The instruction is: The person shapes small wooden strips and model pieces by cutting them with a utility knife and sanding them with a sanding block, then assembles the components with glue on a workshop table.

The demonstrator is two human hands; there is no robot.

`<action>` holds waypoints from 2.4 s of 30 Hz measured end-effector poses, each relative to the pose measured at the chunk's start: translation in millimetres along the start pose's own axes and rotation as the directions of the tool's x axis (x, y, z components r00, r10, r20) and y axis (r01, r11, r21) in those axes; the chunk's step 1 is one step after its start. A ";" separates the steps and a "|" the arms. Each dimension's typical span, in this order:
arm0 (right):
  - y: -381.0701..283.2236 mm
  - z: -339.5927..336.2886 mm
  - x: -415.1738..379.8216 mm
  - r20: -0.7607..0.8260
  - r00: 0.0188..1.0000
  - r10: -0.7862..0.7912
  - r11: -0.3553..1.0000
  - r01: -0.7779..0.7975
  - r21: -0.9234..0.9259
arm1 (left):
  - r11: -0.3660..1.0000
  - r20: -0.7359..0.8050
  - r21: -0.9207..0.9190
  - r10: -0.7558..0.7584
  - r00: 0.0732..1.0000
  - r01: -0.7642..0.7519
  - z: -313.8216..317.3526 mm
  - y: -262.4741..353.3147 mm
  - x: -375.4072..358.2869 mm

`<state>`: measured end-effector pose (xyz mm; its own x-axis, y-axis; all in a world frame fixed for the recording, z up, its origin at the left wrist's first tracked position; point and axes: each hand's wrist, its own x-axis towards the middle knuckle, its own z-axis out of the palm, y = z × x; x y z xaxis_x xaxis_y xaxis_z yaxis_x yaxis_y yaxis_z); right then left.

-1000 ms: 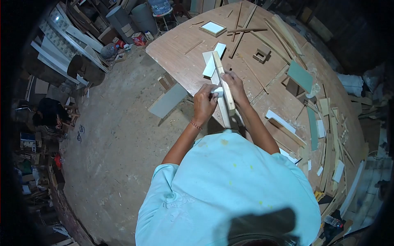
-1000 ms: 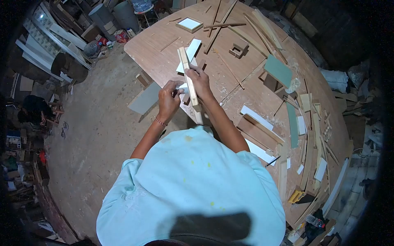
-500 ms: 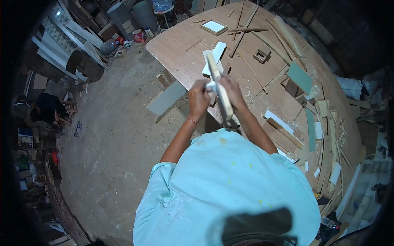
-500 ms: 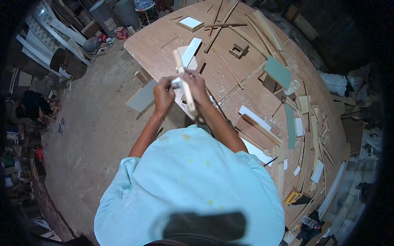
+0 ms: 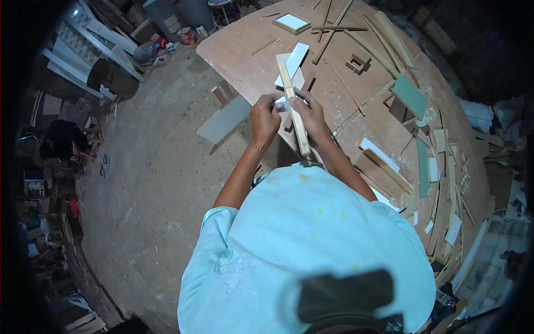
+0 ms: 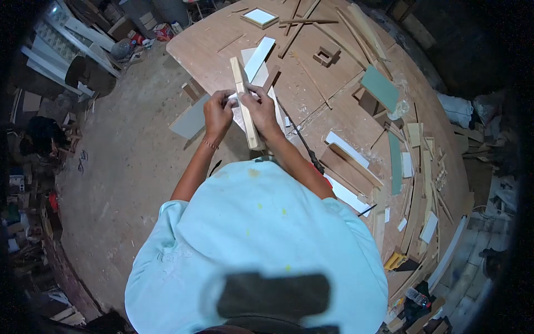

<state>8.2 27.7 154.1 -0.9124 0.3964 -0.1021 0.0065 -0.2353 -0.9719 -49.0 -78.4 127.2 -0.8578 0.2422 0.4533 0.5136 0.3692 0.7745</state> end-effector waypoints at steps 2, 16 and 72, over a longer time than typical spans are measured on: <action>5.5 -7.7 7.4 0.002 1.000 -0.019 0.999 0.019 -0.031 | 0.999 0.071 0.033 -0.042 0.997 0.040 -3.1 9.1 -0.6; -0.5 -7.3 17.9 -0.052 0.999 -0.012 1.000 0.011 -0.011 | 0.995 0.126 -0.091 -0.018 0.992 0.030 -4.3 15.7 -1.6; 33.0 -25.1 51.3 -0.102 0.994 -0.046 0.996 0.038 -0.080 | 0.978 0.211 -0.165 -0.093 0.973 0.130 11.1 9.2 -21.6</action>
<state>-28.1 62.5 111.5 -0.8651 0.4954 -0.0783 0.0045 -0.1486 -0.9889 -25.5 -70.3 119.7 -0.8784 0.3903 0.2758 0.3876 0.2442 0.8889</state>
